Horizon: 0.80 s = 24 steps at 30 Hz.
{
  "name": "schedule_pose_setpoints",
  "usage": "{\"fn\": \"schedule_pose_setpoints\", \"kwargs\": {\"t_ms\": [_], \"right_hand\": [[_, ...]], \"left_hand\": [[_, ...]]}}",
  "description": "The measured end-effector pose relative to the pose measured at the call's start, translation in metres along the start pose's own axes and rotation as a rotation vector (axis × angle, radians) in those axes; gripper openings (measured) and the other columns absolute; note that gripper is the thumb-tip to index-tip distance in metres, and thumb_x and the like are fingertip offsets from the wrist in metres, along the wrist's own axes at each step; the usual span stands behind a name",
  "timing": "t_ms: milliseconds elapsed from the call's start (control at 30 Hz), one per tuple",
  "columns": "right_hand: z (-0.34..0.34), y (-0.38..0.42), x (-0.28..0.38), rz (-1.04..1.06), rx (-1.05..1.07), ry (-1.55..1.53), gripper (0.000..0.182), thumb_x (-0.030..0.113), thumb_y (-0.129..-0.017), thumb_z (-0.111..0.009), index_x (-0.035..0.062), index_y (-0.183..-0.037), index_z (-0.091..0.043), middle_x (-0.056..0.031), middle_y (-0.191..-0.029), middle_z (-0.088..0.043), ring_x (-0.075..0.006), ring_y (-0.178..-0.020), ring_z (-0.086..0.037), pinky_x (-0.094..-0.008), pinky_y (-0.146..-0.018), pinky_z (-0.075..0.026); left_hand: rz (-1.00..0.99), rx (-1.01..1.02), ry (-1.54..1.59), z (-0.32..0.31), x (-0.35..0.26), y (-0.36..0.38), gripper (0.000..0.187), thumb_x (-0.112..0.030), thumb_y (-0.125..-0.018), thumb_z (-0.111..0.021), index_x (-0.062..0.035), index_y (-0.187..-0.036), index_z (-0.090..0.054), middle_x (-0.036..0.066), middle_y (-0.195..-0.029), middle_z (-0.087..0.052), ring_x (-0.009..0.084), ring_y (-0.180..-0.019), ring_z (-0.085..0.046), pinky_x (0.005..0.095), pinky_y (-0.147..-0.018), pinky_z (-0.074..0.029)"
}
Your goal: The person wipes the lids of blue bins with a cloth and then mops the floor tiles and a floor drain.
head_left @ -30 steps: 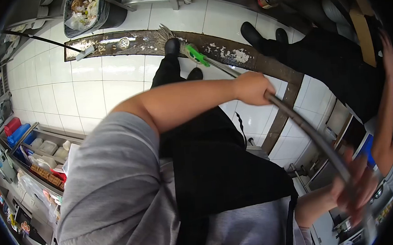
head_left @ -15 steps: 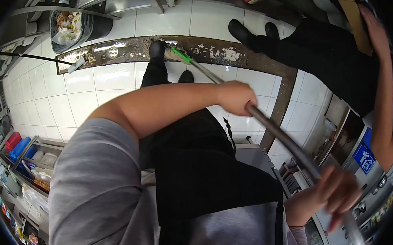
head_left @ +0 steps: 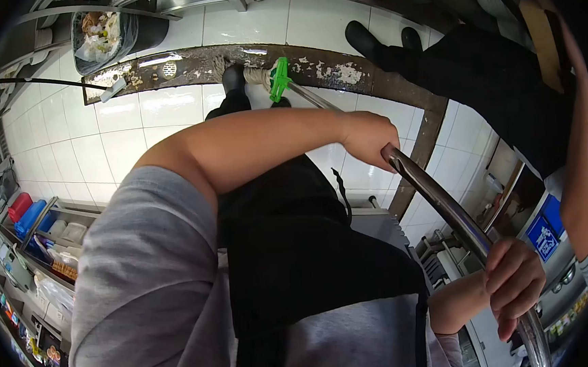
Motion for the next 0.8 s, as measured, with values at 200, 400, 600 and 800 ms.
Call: {"fn": "schedule_pose_setpoints", "kwargs": {"t_ms": [200,400,600,800], "right_hand": [[0.028,0.018,0.036,0.092,-1.108,0.031,0.037,0.027,-0.086,-0.071,0.0113,-0.074,-0.04,0.0004,-0.065,-0.043,-0.016,-0.07,-0.041,-0.0431,-0.093,-0.032],[0.014,-0.01,0.001,0.043,-1.092,0.281,0.044,0.04,-0.097,-0.051,0.0181,-0.062,-0.035,0.0022,-0.052,-0.031,-0.0146,-0.052,-0.034,-0.0351,-0.062,-0.03],[-0.015,-0.058,-0.081,-0.03,-0.855,0.377,0.039,0.029,-0.093,-0.056,0.0058,-0.065,-0.041,-0.0049,-0.055,-0.044,-0.0187,-0.05,-0.042,-0.0389,-0.06,-0.041],[-0.002,-0.047,-0.086,0.0,-0.988,0.366,0.035,0.022,-0.093,-0.053,0.0054,-0.065,-0.04,-0.0052,-0.054,-0.043,-0.0182,-0.049,-0.041,-0.0391,-0.061,-0.041]], "left_hand": [[0.019,-0.75,-0.188,0.042,0.006,-0.001,0.026,-0.028,-0.076,-0.065,-0.0106,-0.062,-0.052,0.008,-0.056,-0.055,0.0351,-0.058,-0.057,0.0452,-0.051,-0.042],[0.076,-0.88,-0.179,0.037,0.058,0.014,0.023,-0.026,-0.077,-0.067,-0.0104,-0.067,-0.055,0.01,-0.062,-0.058,0.035,-0.065,-0.06,0.0448,-0.058,-0.046],[0.216,-0.83,-0.166,0.05,0.121,0.055,0.028,-0.028,-0.079,-0.073,-0.0075,-0.084,-0.055,0.012,-0.074,-0.058,0.0331,-0.077,-0.06,0.0427,-0.067,-0.047],[0.543,-0.505,-0.515,0.061,0.153,0.159,0.07,-0.034,-0.078,-0.074,-0.0132,-0.136,-0.042,0.017,-0.127,-0.054,0.0336,-0.12,-0.051,0.0433,-0.102,-0.04]]}}
Point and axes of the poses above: each hand's wrist, its own y-axis away from the middle knuckle, its own z-axis out of the back of the hand, x = y × z, the point moved 7 cm from there along -y, towards the middle knuckle
